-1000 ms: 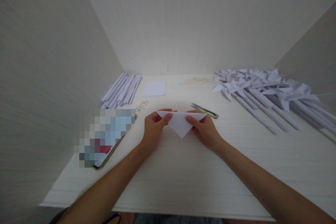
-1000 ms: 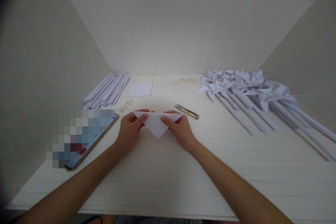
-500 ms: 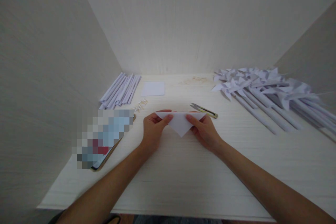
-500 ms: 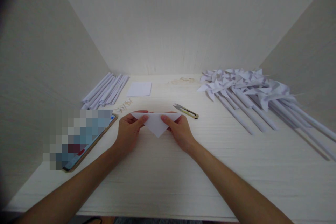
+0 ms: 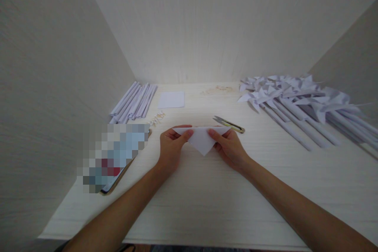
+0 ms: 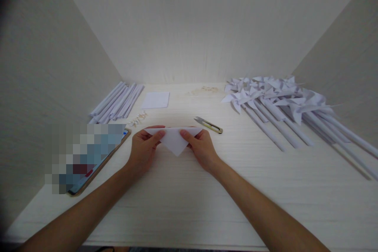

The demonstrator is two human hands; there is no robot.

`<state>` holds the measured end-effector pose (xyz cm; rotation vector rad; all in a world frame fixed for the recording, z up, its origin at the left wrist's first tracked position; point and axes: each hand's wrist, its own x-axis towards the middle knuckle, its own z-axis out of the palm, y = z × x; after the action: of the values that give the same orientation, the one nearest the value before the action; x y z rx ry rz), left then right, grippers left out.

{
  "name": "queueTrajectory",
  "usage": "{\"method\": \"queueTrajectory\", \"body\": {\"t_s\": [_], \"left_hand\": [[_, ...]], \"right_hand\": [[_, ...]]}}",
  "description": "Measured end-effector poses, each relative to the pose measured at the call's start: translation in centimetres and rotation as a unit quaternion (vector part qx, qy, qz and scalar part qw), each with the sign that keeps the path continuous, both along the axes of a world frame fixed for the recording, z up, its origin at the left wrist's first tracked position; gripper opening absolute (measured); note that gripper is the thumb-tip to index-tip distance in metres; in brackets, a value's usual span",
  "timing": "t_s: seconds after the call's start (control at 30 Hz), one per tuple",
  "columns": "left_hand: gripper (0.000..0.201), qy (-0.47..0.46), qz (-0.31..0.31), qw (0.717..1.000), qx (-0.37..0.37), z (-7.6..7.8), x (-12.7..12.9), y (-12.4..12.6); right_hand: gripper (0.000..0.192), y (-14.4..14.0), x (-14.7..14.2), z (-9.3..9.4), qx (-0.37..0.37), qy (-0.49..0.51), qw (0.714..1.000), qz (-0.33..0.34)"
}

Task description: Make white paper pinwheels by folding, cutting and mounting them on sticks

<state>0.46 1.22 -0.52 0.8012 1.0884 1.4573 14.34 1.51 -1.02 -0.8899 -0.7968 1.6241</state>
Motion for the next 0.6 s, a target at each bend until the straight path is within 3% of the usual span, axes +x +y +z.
{"method": "queueTrajectory", "body": {"t_s": [0.4,0.6], "left_hand": [[0.021,0.024,0.008,1.000,0.007,0.19,0.48,-0.07],[0.021,0.038,-0.004,0.999,0.017,-0.16,0.60,-0.18]], "right_hand": [[0.023,0.00,-0.01,0.28,-0.026,0.021,0.996,-0.080],[0.021,-0.05,-0.03,0.28,-0.027,0.027,0.995,-0.088]]}}
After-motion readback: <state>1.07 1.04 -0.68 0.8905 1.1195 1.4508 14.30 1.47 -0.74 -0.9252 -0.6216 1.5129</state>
